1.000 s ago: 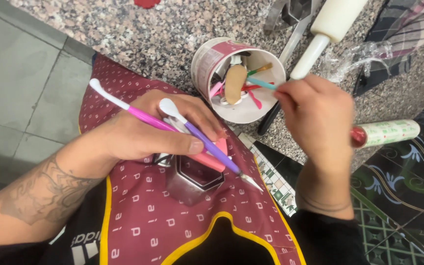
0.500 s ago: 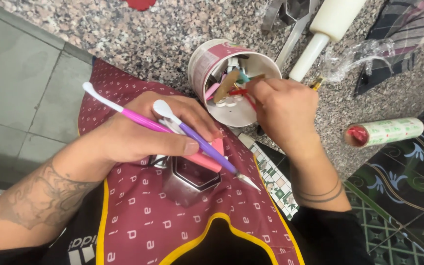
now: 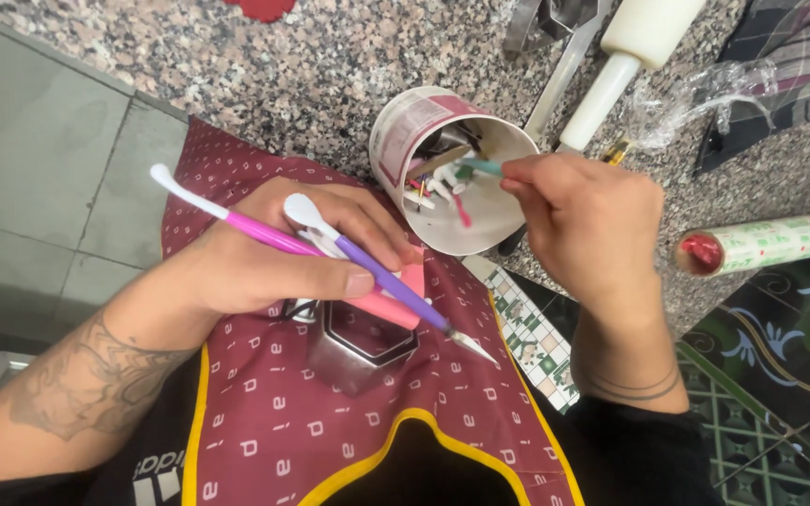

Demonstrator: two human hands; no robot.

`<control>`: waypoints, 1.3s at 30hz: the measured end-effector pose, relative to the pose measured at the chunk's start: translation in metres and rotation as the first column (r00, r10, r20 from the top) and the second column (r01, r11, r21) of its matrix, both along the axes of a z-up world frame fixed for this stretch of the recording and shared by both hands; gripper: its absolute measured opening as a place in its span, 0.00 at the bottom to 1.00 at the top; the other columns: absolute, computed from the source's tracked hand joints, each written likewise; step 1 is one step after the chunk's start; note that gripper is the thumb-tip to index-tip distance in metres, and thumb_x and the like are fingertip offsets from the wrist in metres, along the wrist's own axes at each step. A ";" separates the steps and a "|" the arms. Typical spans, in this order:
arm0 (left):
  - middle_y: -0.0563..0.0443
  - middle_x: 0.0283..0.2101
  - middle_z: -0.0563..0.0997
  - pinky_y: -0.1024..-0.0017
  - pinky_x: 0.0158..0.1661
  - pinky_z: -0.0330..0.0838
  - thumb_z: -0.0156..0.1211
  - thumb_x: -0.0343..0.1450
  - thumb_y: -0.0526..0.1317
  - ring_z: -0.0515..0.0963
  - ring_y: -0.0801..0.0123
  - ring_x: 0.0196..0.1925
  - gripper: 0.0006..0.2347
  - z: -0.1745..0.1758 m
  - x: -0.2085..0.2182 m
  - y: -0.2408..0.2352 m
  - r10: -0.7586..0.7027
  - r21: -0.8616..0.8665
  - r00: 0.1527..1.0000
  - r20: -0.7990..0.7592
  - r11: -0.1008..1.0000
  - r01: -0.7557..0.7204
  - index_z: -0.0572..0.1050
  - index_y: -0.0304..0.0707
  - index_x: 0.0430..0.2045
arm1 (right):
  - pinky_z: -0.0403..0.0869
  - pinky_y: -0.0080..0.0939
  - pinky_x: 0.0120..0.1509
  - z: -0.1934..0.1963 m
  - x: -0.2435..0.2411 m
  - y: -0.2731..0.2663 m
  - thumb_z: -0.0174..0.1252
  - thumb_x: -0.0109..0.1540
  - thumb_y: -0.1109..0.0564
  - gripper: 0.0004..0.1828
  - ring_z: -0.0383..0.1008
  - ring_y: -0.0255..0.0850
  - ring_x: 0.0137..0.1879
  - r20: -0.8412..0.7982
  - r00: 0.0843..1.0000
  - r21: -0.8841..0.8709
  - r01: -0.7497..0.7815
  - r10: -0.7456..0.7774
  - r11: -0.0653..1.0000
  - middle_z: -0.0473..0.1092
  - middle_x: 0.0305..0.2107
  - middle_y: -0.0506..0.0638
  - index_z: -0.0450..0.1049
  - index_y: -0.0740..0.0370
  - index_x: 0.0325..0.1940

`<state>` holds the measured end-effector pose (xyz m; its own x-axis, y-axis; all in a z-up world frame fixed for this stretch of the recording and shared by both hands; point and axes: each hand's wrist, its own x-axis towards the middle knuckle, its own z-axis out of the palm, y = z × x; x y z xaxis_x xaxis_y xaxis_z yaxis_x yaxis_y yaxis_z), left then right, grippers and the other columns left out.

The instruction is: Gathering and organizing various cake decorating tools and cutters from a workspace into a container.

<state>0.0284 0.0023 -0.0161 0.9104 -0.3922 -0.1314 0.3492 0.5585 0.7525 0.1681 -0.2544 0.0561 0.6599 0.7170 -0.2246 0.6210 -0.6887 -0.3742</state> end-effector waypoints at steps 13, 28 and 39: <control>0.39 0.49 0.85 0.63 0.58 0.77 0.67 0.68 0.40 0.85 0.55 0.57 0.11 0.000 0.004 0.001 -0.015 0.019 1.000 0.000 1.000 0.015 0.83 0.31 0.39 | 0.74 0.42 0.37 0.002 -0.007 -0.010 0.67 0.64 0.60 0.04 0.79 0.45 0.34 -0.080 0.994 0.049 0.073 -0.069 0.996 0.77 0.33 0.50 0.80 0.57 0.44; 0.40 0.49 0.85 0.63 0.57 0.77 0.66 0.68 0.40 0.85 0.56 0.56 0.11 0.001 0.002 0.003 -0.008 0.032 1.000 0.008 0.999 0.008 0.83 0.32 0.39 | 0.72 0.45 0.32 -0.035 -0.023 -0.006 0.68 0.58 0.59 0.04 0.78 0.47 0.32 0.037 0.998 -0.074 -0.042 0.045 0.996 0.77 0.28 0.48 0.82 0.53 0.37; 0.39 0.50 0.85 0.63 0.59 0.77 0.67 0.69 0.38 0.85 0.56 0.58 0.10 0.001 0.002 0.002 -0.001 0.006 1.000 0.006 1.000 0.001 0.83 0.31 0.39 | 0.77 0.37 0.38 -0.016 -0.012 -0.023 0.66 0.62 0.63 0.04 0.82 0.39 0.35 -0.378 0.916 0.091 0.186 -0.139 0.978 0.79 0.33 0.51 0.80 0.62 0.41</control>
